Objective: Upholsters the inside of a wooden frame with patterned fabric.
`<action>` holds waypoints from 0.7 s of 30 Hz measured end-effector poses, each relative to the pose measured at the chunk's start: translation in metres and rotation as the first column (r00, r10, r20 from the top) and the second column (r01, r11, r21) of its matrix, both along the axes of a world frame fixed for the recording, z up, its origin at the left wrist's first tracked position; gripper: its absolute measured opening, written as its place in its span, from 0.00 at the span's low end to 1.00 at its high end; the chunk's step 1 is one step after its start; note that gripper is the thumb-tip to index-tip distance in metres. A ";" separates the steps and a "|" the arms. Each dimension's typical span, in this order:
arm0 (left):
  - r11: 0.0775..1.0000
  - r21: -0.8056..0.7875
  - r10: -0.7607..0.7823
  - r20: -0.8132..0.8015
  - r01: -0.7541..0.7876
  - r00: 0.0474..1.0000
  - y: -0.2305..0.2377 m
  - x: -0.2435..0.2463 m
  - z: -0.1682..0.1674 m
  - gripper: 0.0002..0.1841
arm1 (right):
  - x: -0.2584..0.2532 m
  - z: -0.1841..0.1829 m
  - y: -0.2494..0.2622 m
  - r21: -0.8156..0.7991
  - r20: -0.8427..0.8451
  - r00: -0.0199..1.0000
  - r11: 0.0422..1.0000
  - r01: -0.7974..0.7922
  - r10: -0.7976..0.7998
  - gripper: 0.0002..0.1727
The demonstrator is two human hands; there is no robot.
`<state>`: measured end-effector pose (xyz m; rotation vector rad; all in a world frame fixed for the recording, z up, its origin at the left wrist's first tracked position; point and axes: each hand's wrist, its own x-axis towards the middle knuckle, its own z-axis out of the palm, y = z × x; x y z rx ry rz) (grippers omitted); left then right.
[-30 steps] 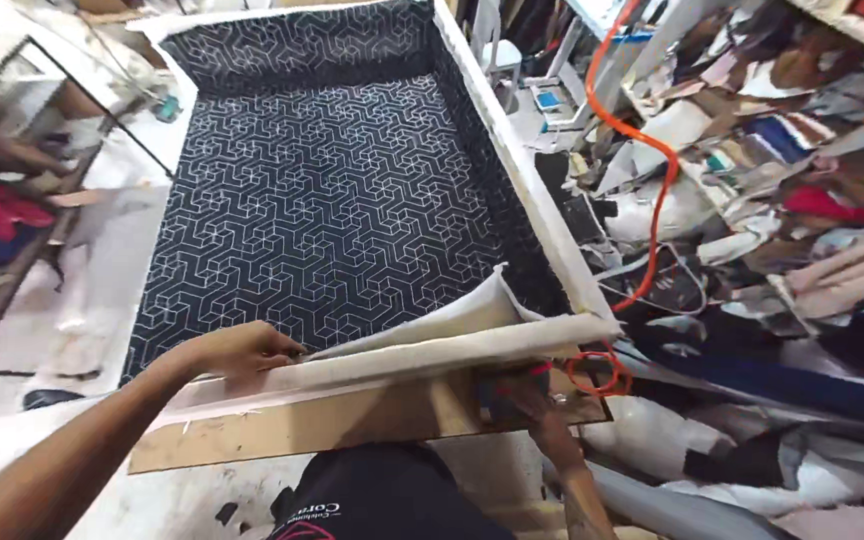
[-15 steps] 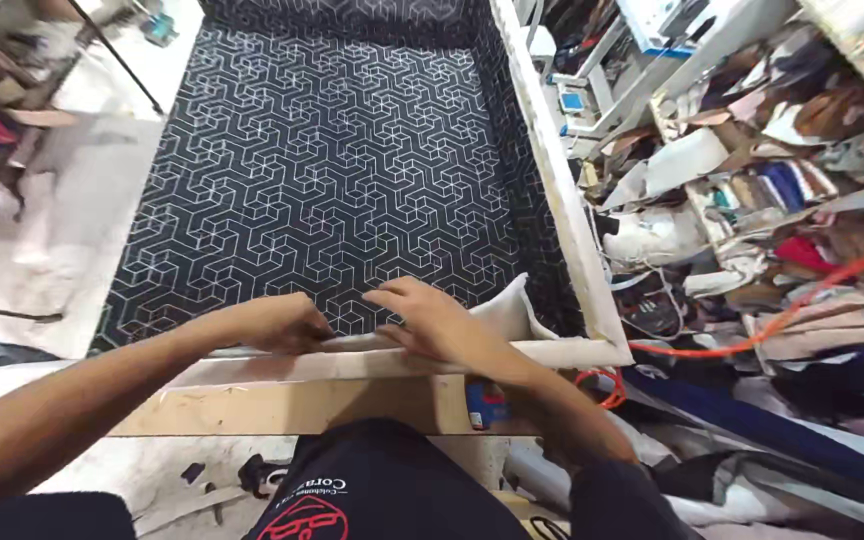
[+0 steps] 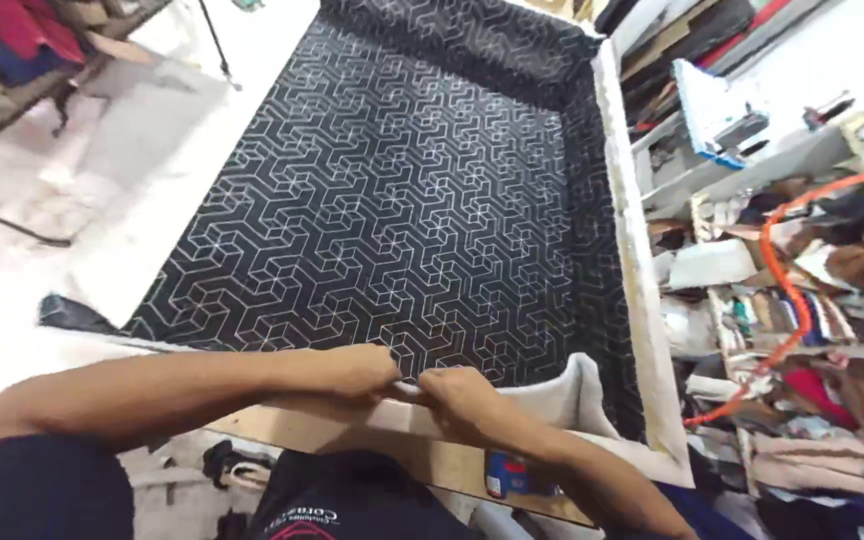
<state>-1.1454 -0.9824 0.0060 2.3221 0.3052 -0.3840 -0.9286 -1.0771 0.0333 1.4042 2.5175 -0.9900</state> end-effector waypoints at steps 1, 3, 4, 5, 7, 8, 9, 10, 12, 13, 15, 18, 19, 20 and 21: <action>0.999 0.042 -0.035 -0.009 0.035 0.999 -0.004 0.000 0.007 0.11 | 0.001 -0.001 -0.003 0.075 -0.028 1.000 0.997 0.005 -0.003 0.05; 0.992 0.121 -0.035 0.062 0.027 0.997 -0.010 -0.004 0.015 0.10 | 0.008 -0.008 -0.008 0.303 -0.110 0.993 0.953 -0.008 0.044 0.04; 0.989 0.149 -0.024 0.144 0.002 0.989 -0.012 -0.007 0.014 0.10 | 0.010 -0.010 -0.010 0.395 -0.137 0.987 0.918 -0.025 0.086 0.04; 0.988 0.155 -0.014 0.208 -0.018 0.978 -0.013 -0.010 0.012 0.09 | 0.012 -0.010 -0.010 0.459 -0.142 0.982 0.887 -0.049 0.128 0.04; 0.984 0.179 -0.036 0.301 -0.019 0.953 -0.013 -0.016 0.004 0.10 | 0.013 -0.007 -0.006 0.475 -0.128 0.970 0.871 -0.121 0.204 0.08; 0.985 0.174 -0.057 0.308 0.003 0.950 -0.020 -0.018 0.001 0.12 | 0.015 -0.005 -0.008 0.433 -0.151 0.959 0.888 -0.153 0.239 0.10; 0.986 0.165 -0.074 0.316 0.022 0.946 -0.030 -0.019 0.000 0.14 | 0.019 -0.004 -0.009 0.364 -0.222 0.940 0.916 -0.168 0.261 0.11; 0.981 0.192 -0.094 0.323 0.031 0.942 -0.031 -0.017 -0.001 0.15 | 0.027 -0.007 0.000 0.303 -0.313 0.916 0.940 -0.156 0.253 0.14; 0.963 0.267 -0.127 0.315 0.041 0.941 -0.028 -0.012 0.000 0.16 | 0.045 -0.011 0.027 0.062 -0.483 0.873 0.997 -0.046 0.070 0.24; 0.959 0.281 -0.122 0.298 0.035 0.947 -0.030 -0.011 0.001 0.17 | 0.051 -0.015 0.039 -0.100 -0.494 0.867 0.995 0.015 -0.063 0.24; 0.960 0.278 -0.047 0.251 -0.026 0.967 -0.041 -0.010 0.006 0.17 | 0.056 -0.036 0.070 -0.353 -0.346 0.914 0.932 0.080 -0.210 0.22; 0.946 0.244 0.161 0.224 -0.215 0.961 -0.059 -0.009 0.007 0.18 | 0.036 -0.092 0.110 -0.667 -0.102 0.972 0.740 0.091 -0.212 0.16; 0.933 0.230 0.217 0.254 -0.277 0.942 -0.063 -0.009 0.004 0.17 | 0.025 -0.107 0.115 -0.734 -0.094 0.972 0.674 0.078 -0.215 0.15; 0.921 0.213 0.257 0.293 -0.325 0.921 -0.064 -0.010 0.000 0.17 | 0.016 -0.116 0.117 -0.786 -0.113 0.970 0.616 0.044 -0.213 0.14; 0.914 0.202 0.274 0.328 -0.351 0.904 -0.065 -0.012 -0.004 0.17 | 0.010 -0.121 0.117 -0.822 -0.139 0.971 0.569 -0.002 -0.196 0.13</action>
